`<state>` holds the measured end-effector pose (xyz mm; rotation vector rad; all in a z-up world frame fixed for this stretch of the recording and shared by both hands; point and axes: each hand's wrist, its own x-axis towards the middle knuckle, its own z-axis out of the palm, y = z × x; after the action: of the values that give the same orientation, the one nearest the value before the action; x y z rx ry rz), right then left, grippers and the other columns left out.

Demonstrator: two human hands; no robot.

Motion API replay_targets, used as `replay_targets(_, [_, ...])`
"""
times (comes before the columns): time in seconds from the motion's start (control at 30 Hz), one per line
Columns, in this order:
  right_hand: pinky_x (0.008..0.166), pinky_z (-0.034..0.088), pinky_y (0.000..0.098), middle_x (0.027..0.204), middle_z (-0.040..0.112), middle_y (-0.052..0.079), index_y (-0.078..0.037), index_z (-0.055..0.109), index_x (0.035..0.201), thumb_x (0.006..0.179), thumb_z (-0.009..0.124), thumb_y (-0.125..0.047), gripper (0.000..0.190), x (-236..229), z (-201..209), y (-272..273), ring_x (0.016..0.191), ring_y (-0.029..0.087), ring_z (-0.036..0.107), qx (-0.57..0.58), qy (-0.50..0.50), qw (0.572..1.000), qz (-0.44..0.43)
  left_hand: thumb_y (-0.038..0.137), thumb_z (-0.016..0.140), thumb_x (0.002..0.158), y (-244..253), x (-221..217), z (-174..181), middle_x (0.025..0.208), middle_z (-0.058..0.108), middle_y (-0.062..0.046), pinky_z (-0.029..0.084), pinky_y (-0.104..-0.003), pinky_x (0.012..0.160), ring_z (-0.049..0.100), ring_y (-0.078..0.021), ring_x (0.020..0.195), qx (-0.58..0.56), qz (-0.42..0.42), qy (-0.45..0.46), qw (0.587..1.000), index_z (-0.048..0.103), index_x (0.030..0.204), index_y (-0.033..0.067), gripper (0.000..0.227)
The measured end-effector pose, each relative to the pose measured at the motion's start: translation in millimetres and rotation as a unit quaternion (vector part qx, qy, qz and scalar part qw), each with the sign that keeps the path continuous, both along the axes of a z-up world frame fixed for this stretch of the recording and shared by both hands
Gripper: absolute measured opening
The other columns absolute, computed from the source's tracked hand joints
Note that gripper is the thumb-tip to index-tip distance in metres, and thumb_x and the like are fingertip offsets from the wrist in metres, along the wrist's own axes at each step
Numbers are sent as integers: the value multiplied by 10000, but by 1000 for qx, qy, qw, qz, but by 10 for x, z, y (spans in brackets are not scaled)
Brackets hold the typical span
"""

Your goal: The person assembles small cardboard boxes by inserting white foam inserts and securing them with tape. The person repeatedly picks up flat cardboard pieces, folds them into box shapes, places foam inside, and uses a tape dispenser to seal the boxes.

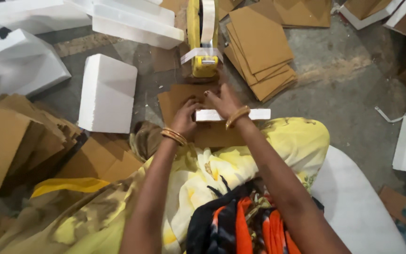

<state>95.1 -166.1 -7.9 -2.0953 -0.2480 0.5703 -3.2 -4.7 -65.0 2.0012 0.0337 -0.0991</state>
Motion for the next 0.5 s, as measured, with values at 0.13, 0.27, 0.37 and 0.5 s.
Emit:
replay_targets(0.13, [926, 562, 385, 1189, 718, 134, -113, 468, 1452, 947, 692, -394, 619, -220, 365, -103, 1075, 206, 712, 85, 10, 996, 2, 107, 797, 755, -1, -48, -49, 1357, 609, -108, 456, -467, 1063, 528, -378, 1290, 103, -4, -16, 995, 694, 1149, 112, 407])
replay_targets(0.27, [934, 480, 488, 1175, 696, 132, -163, 551, 1376, 818, 819, -323, 639, -350, 681, -229, 1083, 335, 652, -222, -158, 919, 284, 57, 814, 648, -4, -96, 103, 1328, 602, -170, 464, -487, 1020, 533, -433, 1234, 194, -20, -57, 979, 643, 1171, 76, 550])
replay_targets(0.37, [949, 505, 474, 1171, 702, 110, -143, 575, 1350, 767, 750, -127, 610, -446, 861, -298, 1095, 332, 673, -182, -266, 915, 242, 116, 841, 705, -7, -58, 366, 1302, 634, -160, 502, -450, 1017, 603, -388, 1222, 75, 36, -13, 996, 595, 1283, 78, 630])
replay_targets(0.5, [1021, 521, 452, 1276, 675, 124, -131, 579, 1387, 846, 729, -79, 564, -639, 921, -549, 1164, 346, 667, -16, -360, 932, 35, 191, 894, 726, 22, 54, 845, 1348, 617, -153, 522, -413, 1022, 626, -288, 1227, -137, 108, -57, 983, 452, 1443, 75, 849])
